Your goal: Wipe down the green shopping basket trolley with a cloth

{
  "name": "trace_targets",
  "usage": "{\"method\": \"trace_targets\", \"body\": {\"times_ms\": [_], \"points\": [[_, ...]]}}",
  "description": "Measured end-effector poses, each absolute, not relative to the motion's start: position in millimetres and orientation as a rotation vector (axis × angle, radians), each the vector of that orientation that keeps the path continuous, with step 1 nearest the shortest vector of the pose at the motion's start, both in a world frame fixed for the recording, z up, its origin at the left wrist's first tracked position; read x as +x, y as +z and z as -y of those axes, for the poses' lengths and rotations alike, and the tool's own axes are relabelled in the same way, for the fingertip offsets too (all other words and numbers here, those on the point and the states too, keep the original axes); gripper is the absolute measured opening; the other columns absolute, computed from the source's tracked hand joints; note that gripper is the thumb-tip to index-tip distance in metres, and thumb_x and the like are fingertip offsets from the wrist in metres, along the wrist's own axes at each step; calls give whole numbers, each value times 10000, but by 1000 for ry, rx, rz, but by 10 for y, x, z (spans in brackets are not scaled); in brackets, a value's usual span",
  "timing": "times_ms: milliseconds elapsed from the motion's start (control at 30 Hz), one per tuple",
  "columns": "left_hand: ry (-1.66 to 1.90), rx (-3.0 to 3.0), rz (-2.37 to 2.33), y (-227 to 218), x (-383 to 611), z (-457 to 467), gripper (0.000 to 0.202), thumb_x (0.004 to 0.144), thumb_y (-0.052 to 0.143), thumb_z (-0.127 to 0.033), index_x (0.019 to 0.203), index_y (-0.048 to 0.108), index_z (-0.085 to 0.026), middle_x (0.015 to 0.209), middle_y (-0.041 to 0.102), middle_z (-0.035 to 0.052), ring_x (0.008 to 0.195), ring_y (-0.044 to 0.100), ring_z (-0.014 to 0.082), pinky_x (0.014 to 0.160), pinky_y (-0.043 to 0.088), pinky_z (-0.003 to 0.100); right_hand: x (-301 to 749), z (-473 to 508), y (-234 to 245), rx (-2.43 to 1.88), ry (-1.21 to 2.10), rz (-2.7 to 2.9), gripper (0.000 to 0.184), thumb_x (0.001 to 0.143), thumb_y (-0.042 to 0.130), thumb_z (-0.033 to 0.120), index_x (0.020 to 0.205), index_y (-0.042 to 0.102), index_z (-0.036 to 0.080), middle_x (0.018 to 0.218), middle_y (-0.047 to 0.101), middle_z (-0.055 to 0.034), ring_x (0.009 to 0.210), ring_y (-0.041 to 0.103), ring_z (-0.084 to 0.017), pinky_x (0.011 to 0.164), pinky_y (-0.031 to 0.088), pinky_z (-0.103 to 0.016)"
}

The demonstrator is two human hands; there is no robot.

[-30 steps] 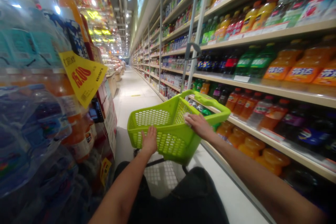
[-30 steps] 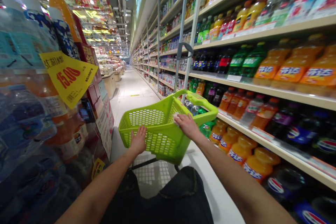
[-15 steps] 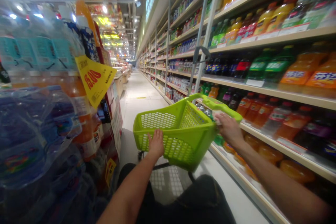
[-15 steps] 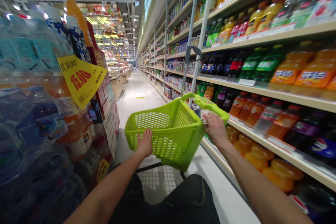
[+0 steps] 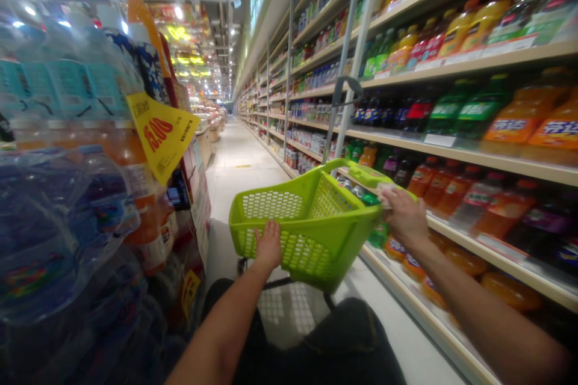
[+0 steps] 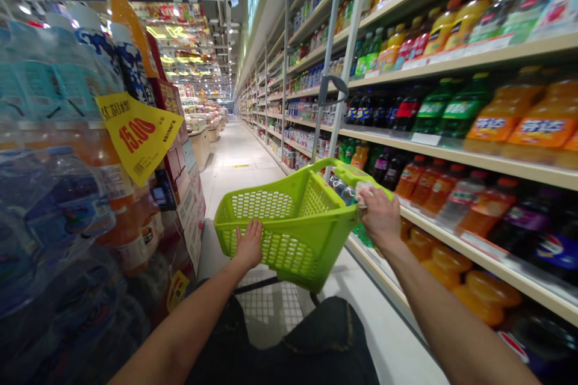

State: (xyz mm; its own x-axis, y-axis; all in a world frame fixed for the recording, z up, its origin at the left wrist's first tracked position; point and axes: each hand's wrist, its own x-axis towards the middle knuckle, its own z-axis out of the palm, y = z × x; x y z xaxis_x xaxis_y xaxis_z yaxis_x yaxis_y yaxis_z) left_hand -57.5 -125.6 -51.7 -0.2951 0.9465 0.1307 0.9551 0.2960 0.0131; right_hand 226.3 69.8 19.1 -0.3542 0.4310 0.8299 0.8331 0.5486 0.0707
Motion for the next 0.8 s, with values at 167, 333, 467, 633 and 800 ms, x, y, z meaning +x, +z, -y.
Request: {"method": "trace_targets", "body": {"times_ms": [167,333,467,633,800], "points": [[-147,-1795,2463,-527,-541,1239,816,695,448,-167,1439,112,-159,1522,75,60,1391,17,250,1084,74,570,2068,-623,35,-976,-549,2045,373,809,356,188,1118,564,160,1146,606,-142,1077,523,-265,873,366,-430],[-132,-1821,2462,-507,-574,1248,839,681,468,-181,1438,107,-145,1521,74,65,1391,34,244,1085,81,571,1586,-410,-167,-776,-449,2199,385,786,375,155,1118,570,167,1155,607,-125,1043,544,-230,879,386,-390],[-136,-1825,2447,-499,-593,1257,840,678,466,-183,1437,109,-131,1521,81,71,1390,37,249,1083,87,578,1678,-457,-55,-774,-509,2208,367,812,363,165,1099,591,163,1174,596,-139,1066,528,-248,890,372,-425],[-135,-1814,2466,-506,-562,1251,833,680,458,-179,1437,113,-135,1523,71,66,1390,1,259,1084,82,579,2040,-623,131,-1037,-615,2003,364,835,387,252,1117,588,140,1207,556,-176,1096,491,-299,888,341,-483],[-143,-1837,2473,-508,-554,1242,862,666,482,-184,1438,103,-133,1524,64,70,1388,-17,276,1085,80,582,2021,-554,81,-1064,-685,2066,476,839,405,435,1156,547,110,1225,529,-206,1138,455,-313,888,335,-476]]}}
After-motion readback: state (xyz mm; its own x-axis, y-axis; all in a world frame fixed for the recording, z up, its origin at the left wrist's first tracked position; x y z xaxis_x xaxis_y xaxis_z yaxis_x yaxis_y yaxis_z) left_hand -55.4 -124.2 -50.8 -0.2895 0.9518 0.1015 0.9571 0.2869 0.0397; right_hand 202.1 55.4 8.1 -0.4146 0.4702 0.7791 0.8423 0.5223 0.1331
